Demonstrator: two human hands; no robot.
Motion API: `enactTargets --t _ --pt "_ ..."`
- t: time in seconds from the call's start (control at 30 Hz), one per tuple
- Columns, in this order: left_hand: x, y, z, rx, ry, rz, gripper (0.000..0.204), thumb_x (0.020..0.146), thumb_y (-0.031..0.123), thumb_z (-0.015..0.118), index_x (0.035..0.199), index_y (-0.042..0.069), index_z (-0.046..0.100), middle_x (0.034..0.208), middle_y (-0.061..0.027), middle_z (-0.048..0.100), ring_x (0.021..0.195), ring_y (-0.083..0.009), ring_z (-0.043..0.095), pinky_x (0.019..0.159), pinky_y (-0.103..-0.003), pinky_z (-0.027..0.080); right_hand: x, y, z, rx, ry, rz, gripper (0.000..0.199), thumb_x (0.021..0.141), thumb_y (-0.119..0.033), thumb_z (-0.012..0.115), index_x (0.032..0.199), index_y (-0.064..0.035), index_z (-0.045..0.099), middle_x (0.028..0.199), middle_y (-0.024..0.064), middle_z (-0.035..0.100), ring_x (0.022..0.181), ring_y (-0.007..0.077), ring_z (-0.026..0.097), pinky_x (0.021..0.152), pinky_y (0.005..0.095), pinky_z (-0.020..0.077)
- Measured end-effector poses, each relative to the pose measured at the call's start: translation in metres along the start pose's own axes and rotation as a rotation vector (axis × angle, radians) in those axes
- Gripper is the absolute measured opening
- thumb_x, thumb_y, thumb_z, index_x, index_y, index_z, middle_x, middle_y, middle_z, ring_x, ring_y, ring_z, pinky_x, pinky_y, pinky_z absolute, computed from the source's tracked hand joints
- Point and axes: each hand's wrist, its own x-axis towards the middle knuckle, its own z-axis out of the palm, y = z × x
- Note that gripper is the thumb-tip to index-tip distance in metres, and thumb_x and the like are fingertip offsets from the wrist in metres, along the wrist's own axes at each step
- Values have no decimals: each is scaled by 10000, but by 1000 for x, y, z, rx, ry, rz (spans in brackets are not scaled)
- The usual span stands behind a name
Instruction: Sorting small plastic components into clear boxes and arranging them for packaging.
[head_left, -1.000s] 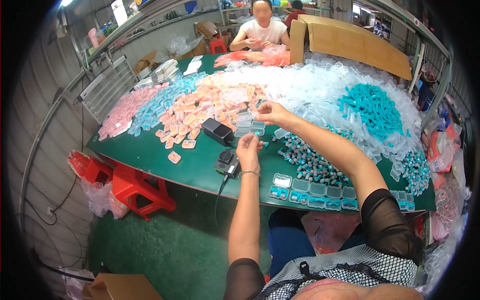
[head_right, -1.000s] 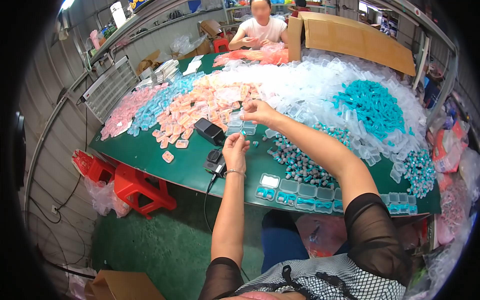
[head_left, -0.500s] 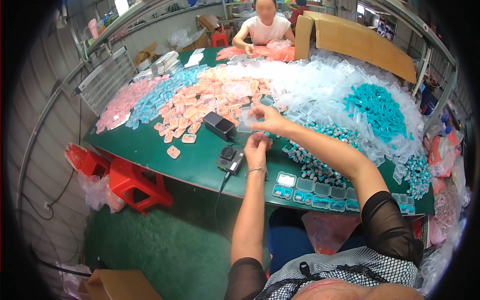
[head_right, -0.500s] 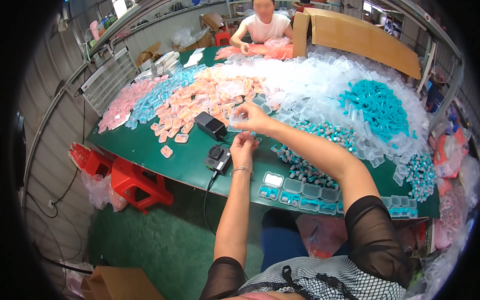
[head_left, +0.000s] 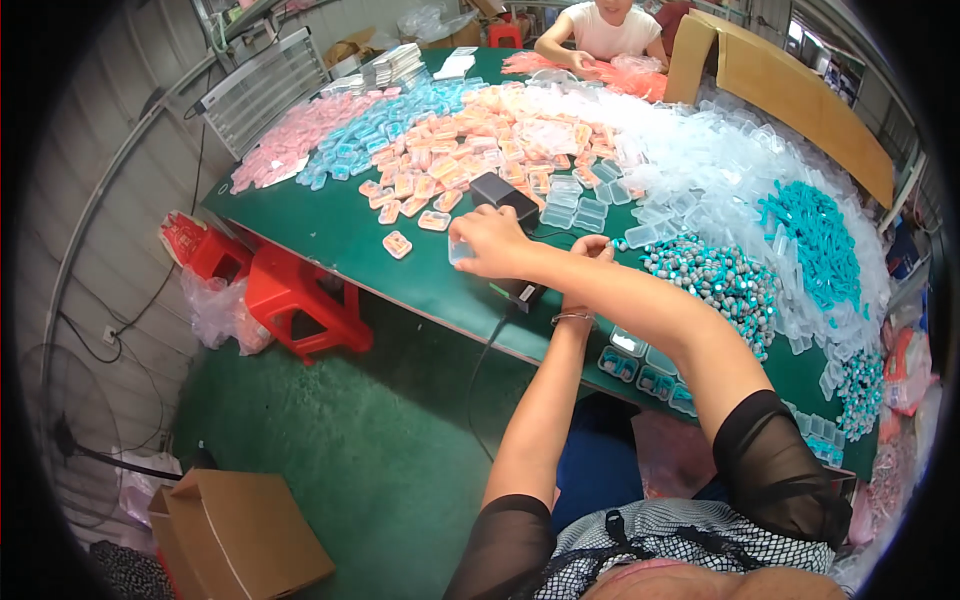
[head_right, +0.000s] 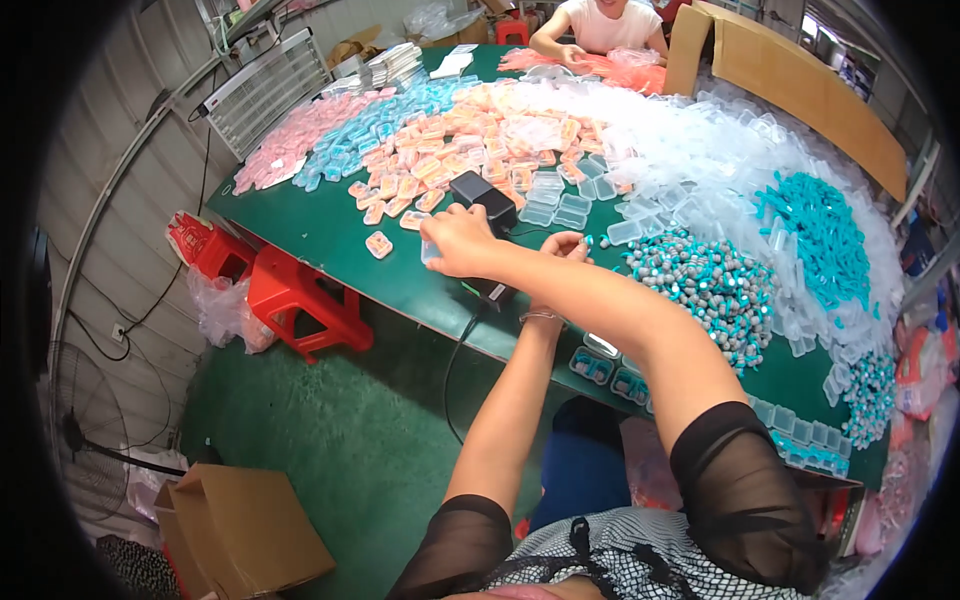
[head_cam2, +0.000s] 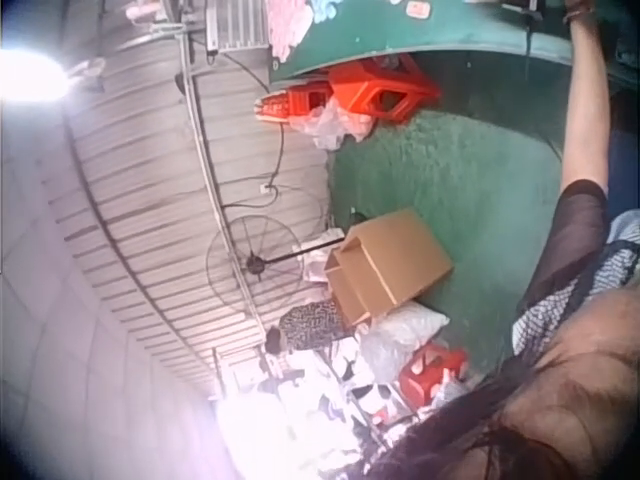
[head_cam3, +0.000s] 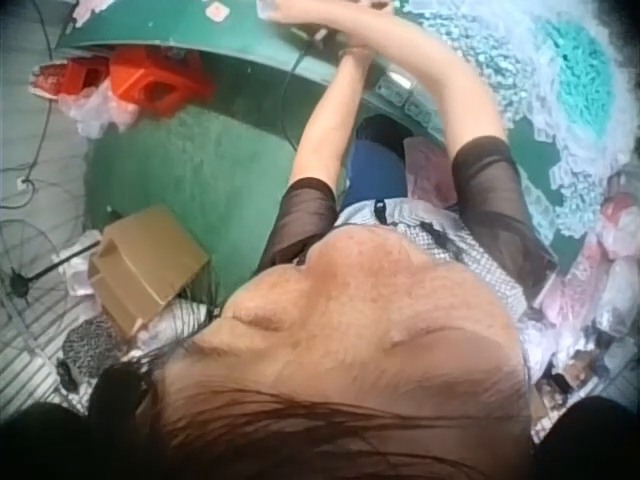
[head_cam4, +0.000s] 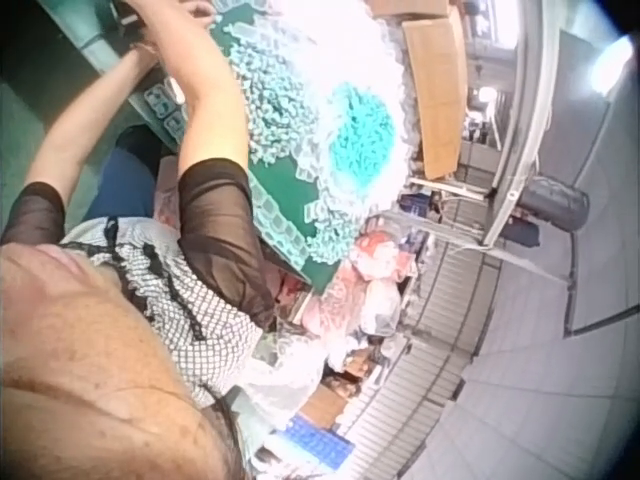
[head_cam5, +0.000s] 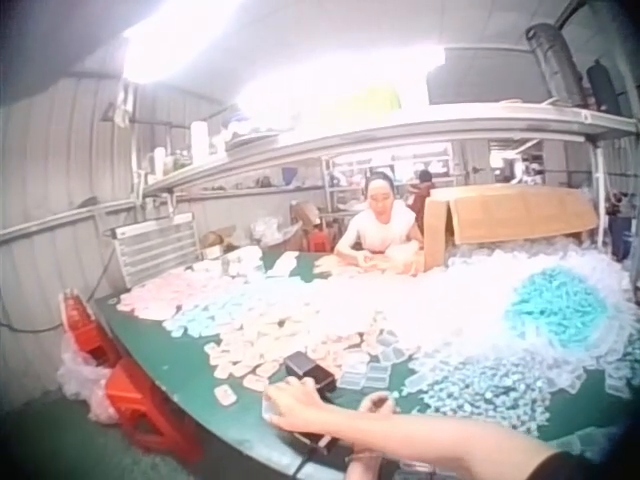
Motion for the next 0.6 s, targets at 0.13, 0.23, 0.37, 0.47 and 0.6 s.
enactTargets --t 0.13,0.23,0.37,0.47,0.6 --pt "-6 11 2 30 25 -42 181 884 72 651 1041 35 570 846 -2 601 670 -52 565 594 -200 476 20 -14 19 -65 -51 36 400 682 -327 758 990 -129 598 1004 61 641 1037 269 536 808 509 344" --pt "-8 12 -4 35 66 -42 176 882 88 665 1038 49 594 857 -3 629 698 -68 595 574 -200 478 32 -25 21 -167 -163 189 514 747 -361 716 1169 -95 593 1139 104 620 1140 267 497 974 574 282" --pt "-8 11 -3 114 68 -63 180 879 97 672 1037 55 598 863 -6 637 700 -72 600 604 -204 481 31 -16 23 -194 -116 281 507 751 -364 713 1155 -84 592 1110 101 629 1133 272 501 986 580 281" --pt "-9 11 -4 138 80 -61 190 877 95 672 1043 44 596 865 -13 642 706 -77 607 622 -206 485 29 -14 27 -205 -162 320 479 755 -339 714 1145 -87 599 1098 100 633 1123 275 509 1010 596 265" --pt "-10 15 0 172 87 -41 179 889 94 655 1043 30 590 860 -16 635 687 -68 596 597 -198 474 27 -12 30 -200 -198 303 442 759 -319 715 1127 -95 615 1101 99 632 1114 275 516 1032 619 236"
